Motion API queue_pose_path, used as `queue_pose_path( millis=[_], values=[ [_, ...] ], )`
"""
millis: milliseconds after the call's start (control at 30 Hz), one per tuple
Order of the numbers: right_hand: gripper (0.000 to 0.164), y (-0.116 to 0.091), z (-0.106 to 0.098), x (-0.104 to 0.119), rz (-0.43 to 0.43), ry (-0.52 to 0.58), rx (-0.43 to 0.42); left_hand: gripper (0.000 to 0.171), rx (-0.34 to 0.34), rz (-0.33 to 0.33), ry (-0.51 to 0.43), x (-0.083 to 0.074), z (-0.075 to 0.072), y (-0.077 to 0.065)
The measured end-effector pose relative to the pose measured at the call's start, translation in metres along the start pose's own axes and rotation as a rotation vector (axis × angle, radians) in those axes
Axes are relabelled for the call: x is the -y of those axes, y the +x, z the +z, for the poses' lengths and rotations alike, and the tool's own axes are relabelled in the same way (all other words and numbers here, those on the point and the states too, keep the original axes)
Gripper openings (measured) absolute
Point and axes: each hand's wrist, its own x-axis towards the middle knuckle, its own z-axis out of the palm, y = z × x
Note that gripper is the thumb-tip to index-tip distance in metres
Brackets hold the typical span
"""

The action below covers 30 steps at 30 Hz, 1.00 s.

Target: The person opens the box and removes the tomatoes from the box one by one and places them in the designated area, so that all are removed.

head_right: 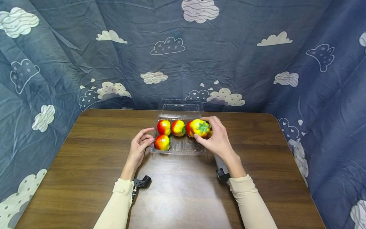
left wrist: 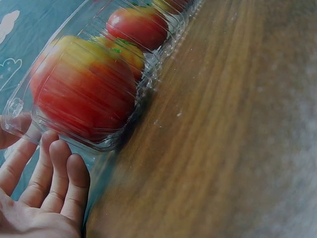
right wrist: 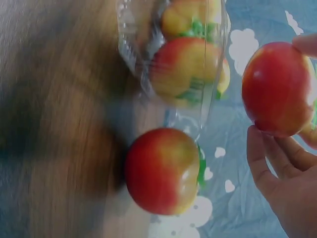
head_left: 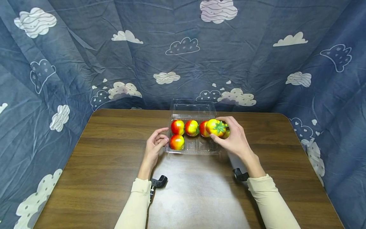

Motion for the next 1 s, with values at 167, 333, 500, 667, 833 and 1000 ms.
queue_pose_path(
  millis=[167, 333, 500, 667, 833, 1000],
  values=[
    [0.06, -0.001, -0.009, -0.007, 0.018, -0.018, -0.029, 0.045, 0.004, 0.0, 0.003, 0.001, 0.0, 0.0],
    [0.061, -0.004, -0.016, -0.015, 0.044, -0.043, -0.05, 0.045, 0.003, 0.005, 0.002, 0.002, 0.0, 0.001],
    [0.061, -0.008, -0.022, -0.023, 0.057, -0.07, -0.068, 0.045, 0.0, 0.002, 0.004, 0.002, 0.0, 0.0],
    [0.061, -0.01, -0.032, -0.031, 0.099, -0.1, -0.076, 0.044, 0.001, -0.002, 0.003, 0.003, -0.001, 0.0],
    [0.061, -0.012, -0.044, -0.038, 0.141, -0.12, -0.094, 0.043, 0.007, 0.01, 0.002, 0.003, -0.002, 0.0],
    [0.061, -0.015, -0.053, -0.046, 0.165, -0.146, -0.118, 0.043, 0.01, 0.015, 0.001, 0.002, -0.001, 0.0]
  ],
)
